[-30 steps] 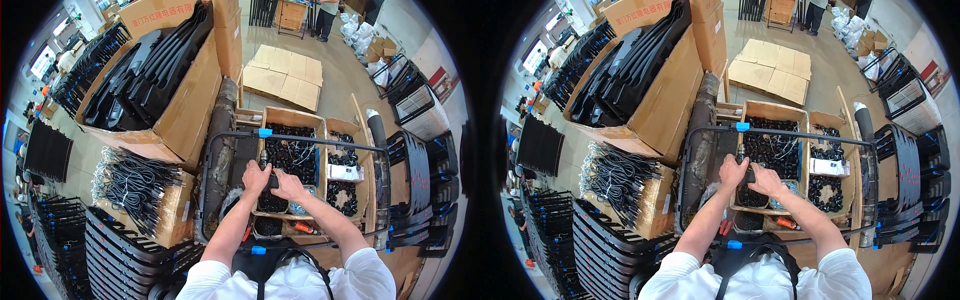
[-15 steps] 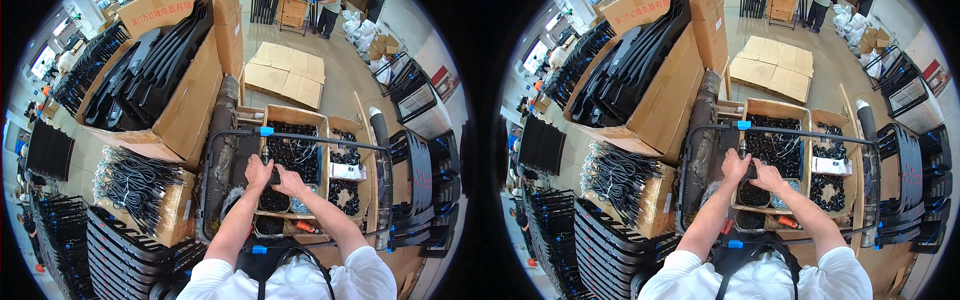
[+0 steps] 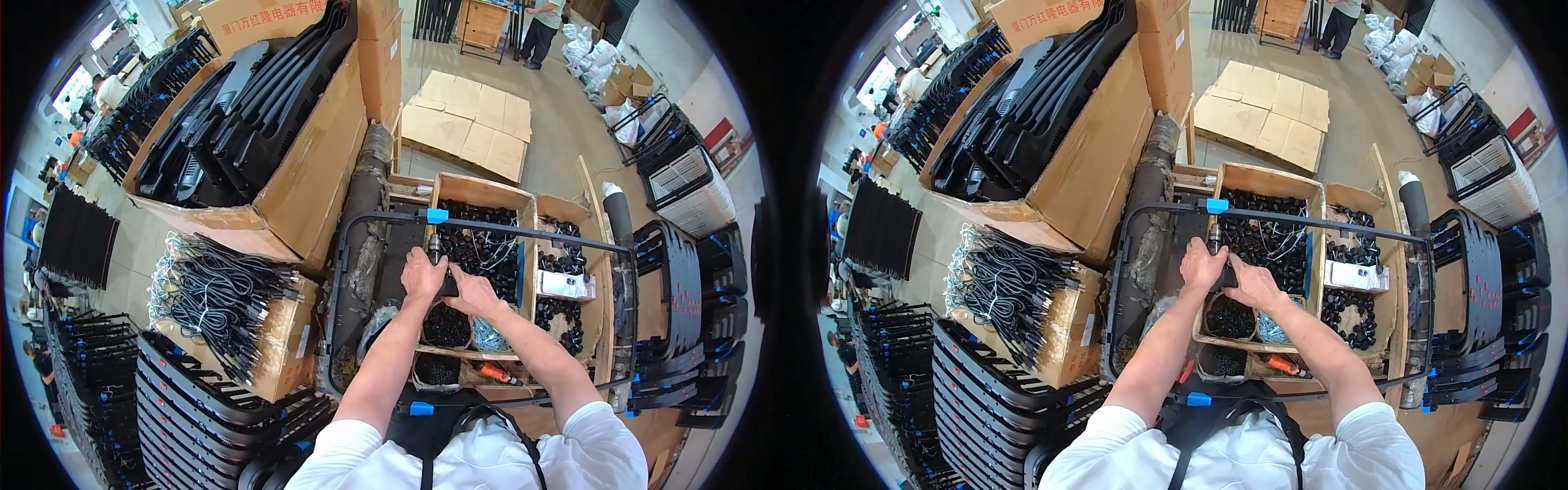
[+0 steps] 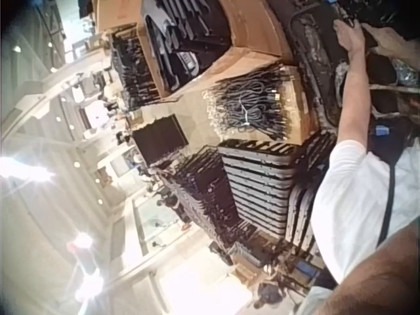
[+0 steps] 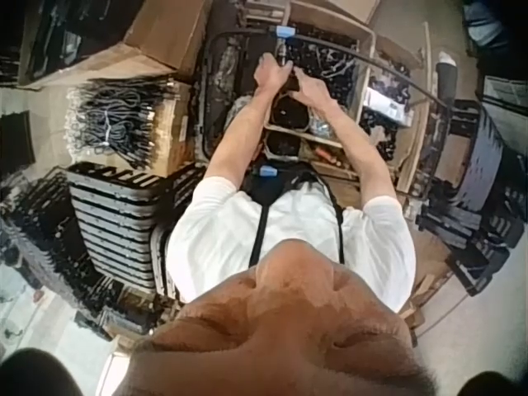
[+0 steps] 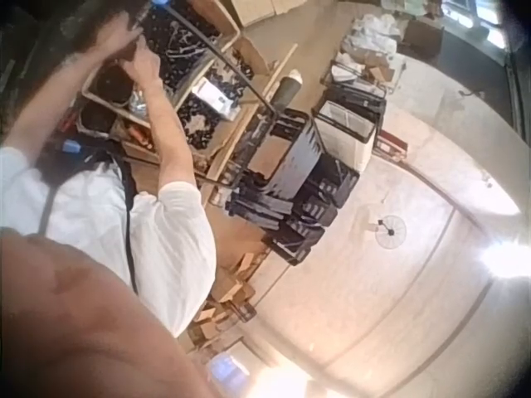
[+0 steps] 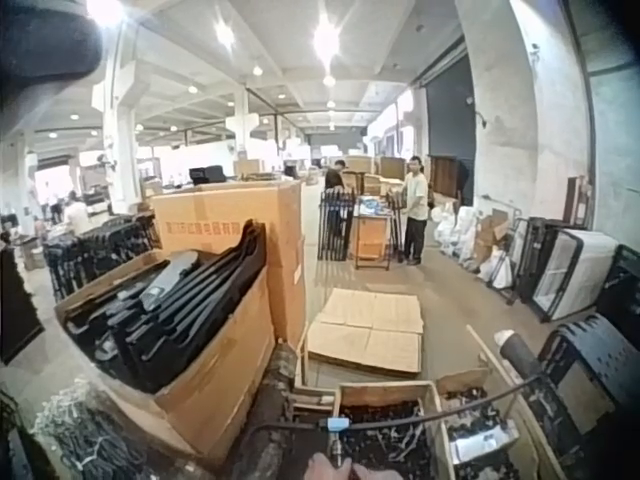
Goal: Using an electric screwdriver to attach plastic components to metal frames in a manufacturing facility.
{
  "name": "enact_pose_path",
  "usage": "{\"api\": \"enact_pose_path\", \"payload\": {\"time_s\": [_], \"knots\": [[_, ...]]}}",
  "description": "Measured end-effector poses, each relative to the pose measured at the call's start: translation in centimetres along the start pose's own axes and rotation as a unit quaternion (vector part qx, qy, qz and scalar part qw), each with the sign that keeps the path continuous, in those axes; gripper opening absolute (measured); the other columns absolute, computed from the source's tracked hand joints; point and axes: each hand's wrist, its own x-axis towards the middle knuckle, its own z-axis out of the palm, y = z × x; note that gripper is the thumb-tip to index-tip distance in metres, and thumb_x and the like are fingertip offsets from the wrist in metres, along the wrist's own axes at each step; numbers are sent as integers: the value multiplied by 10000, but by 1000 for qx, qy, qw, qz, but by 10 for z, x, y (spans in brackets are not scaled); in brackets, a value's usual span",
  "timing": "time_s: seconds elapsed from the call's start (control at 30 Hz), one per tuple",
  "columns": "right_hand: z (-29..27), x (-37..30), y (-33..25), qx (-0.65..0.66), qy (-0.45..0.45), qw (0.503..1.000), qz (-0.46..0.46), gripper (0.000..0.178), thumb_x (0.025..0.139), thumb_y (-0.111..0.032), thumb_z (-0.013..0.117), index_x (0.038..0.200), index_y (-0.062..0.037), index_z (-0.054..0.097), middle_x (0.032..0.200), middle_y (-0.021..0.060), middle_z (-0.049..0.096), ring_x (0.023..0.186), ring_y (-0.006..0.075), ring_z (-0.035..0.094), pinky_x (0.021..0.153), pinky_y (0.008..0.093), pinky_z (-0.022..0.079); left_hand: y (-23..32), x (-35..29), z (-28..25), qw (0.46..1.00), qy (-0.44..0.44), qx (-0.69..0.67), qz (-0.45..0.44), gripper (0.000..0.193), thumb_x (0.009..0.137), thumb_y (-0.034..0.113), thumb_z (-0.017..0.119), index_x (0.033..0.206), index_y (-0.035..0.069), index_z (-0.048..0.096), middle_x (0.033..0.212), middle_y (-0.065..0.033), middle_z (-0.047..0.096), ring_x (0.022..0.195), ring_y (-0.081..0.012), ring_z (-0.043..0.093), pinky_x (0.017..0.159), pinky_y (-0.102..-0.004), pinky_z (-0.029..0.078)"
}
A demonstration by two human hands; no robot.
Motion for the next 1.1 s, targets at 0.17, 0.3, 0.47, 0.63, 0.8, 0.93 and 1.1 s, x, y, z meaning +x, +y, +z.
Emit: {"api": "enact_pose_path", "payload": {"time_s": [0.17, 0.3, 0.47, 0.63, 0.8, 0.93, 1.1], "knots": [[13, -4, 0, -31, 20, 999, -39, 657, 847, -221, 770, 1407, -5, 503, 1397, 188, 568, 1235, 420, 625, 997, 496, 547, 3, -1, -4, 1000, -18, -6, -7, 638, 854, 491, 809, 1176, -10, 581, 1203, -262, 683, 1118, -452, 691, 952, -535, 563], [14, -6, -4, -20, 22, 999, -37, 597, 854, -217, 768, 1355, -1, 527, 1447, 187, 515, 1239, 422, 618, 1005, 505, 542, 1, -3, -7, 999, -34, -1, -9, 624, 863, 478, 810, 1187, 0, 575, 1210, -245, 679, 1121, -441, 693, 946, -529, 569], [16, -9, -5, -25, 12, 999, -34, 578, 856, -231, 771, 1335, -5, 540, 1440, 187, 526, 1227, 428, 624, 997, 515, 544, -1, -8, -11, 1000, -31, 2, 1, 613, 863, 469, 813, 1178, -1, 577, 1205, -245, 680, 1103, -439, 702, 931, -529, 577], [16, -13, -5, -24, 8, 999, -29, 566, 861, -243, 774, 1321, -5, 547, 1436, 188, 532, 1217, 432, 628, 986, 525, 544, -2, -13, -12, 999, -35, 3, 9, 602, 864, 461, 814, 1165, -6, 581, 1194, -250, 681, 1082, -437, 711, 923, -526, 584], [24, -16, -1, -33, 23, 998, -48, 593, 849, -248, 787, 1336, -7, 552, 1422, 172, 549, 1222, 402, 629, 977, 483, 563, -8, -16, -6, 1000, -26, -5, 17, 642, 854, 494, 804, 1173, -18, 587, 1195, -280, 689, 1097, -466, 699, 938, -542, 568], [26, -26, -4, -30, 37, 998, -48, 598, 843, -246, 789, 1339, -6, 556, 1435, 174, 546, 1227, 406, 627, 982, 488, 561, -9, -27, -5, 1000, -6, -5, 28, 636, 857, 492, 802, 1169, -22, 594, 1203, -280, 685, 1110, -468, 694, 940, -540, 567], [33, -55, -23, -35, 47, 997, -42, 619, 823, -239, 800, 1343, -11, 554, 1353, 191, 575, 1213, 420, 627, 968, 514, 559, -17, -61, -17, 1000, 1, 1, 15, 653, 877, 508, 776, 1203, -31, 605, 1232, -280, 678, 1148, -467, 679, 973, -535, 552]]}}
